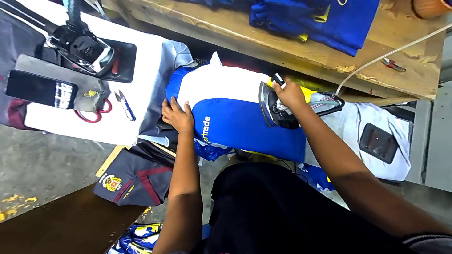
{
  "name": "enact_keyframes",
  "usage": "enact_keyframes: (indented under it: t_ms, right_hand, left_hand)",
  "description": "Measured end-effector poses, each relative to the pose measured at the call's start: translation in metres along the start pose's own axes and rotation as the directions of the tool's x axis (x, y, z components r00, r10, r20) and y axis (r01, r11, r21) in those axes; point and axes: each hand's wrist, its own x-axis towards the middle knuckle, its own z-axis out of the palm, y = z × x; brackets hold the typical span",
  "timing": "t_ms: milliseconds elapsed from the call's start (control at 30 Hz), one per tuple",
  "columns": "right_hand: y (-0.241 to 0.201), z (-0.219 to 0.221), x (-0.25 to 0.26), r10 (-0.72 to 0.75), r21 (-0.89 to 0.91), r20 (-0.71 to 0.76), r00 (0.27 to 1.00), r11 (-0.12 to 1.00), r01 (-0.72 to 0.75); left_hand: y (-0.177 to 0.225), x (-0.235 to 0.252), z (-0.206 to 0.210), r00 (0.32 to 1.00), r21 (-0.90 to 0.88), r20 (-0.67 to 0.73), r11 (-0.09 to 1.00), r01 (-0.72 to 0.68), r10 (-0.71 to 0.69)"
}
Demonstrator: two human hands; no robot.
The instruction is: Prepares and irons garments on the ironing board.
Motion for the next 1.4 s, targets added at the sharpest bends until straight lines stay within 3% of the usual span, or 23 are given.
enact_keyframes:
  t_ms: [367, 533, 633, 700, 767, 867, 1000, 1100, 1200, 1400]
  right_hand:
    - [0.049, 0.016, -0.065, -0.178, -0.14, 0.207, 0.962, 0.968, 0.209]
    - [0.048, 0.007, -0.066, -0.162, -0.07, 0.304, 0.939, 0.979, 0.191]
    - [0.055, 0.009, -0.072, -0.197, -0.098, 0.333, 0.922, 0.965, 0.242]
    - [0.071, 0.007, -0.078, -0.249, -0.112, 0.34, 0.907, 0.947, 0.302]
    - [0.096, -0.002, -0.087, -0.273, -0.102, 0.37, 0.888, 0.938, 0.331]
    - [0.145, -0.029, -0.106, -0.268, -0.066, 0.445, 0.855, 0.942, 0.33]
    - [0.217, -0.073, -0.124, -0.196, -0.087, 0.513, 0.835, 0.957, 0.278]
    - [0.282, -0.098, -0.125, -0.182, -0.129, 0.507, 0.842, 0.951, 0.283]
    - [0.35, -0.12, -0.116, -0.173, -0.158, 0.44, 0.881, 0.951, 0.266]
    - [0.475, -0.155, -0.099, -0.061, -0.17, 0.186, 0.981, 0.981, 0.093]
  left_hand:
    - [0.003, 0.001, -0.002, 0.999, 0.065, 0.025, 0.998, -0.021, 0.019]
    - [0.011, 0.002, -0.014, 0.995, 0.134, 0.096, 0.991, -0.002, -0.011]
    - [0.026, -0.016, -0.033, 0.991, 0.067, 0.124, 0.997, 0.043, -0.051]
    - [0.033, -0.044, -0.046, 0.997, -0.01, 0.067, 0.999, 0.048, -0.047]
    - [0.039, -0.085, -0.059, 0.997, -0.093, 0.007, 0.992, 0.083, -0.083]
    - [0.03, -0.161, -0.063, 0.974, -0.169, 0.051, 0.959, 0.226, -0.221]
    - [0.02, -0.254, -0.03, 0.845, -0.345, 0.175, 0.772, 0.533, -0.505]
    - [0.012, -0.303, -0.006, 0.737, -0.271, 0.226, 0.686, 0.675, -0.636]
    - [0.006, -0.335, 0.015, 0.677, -0.12, 0.244, 0.671, 0.732, -0.695]
    - [0.012, -0.389, 0.045, 0.582, 0.172, 0.342, 0.658, 0.733, -0.738]
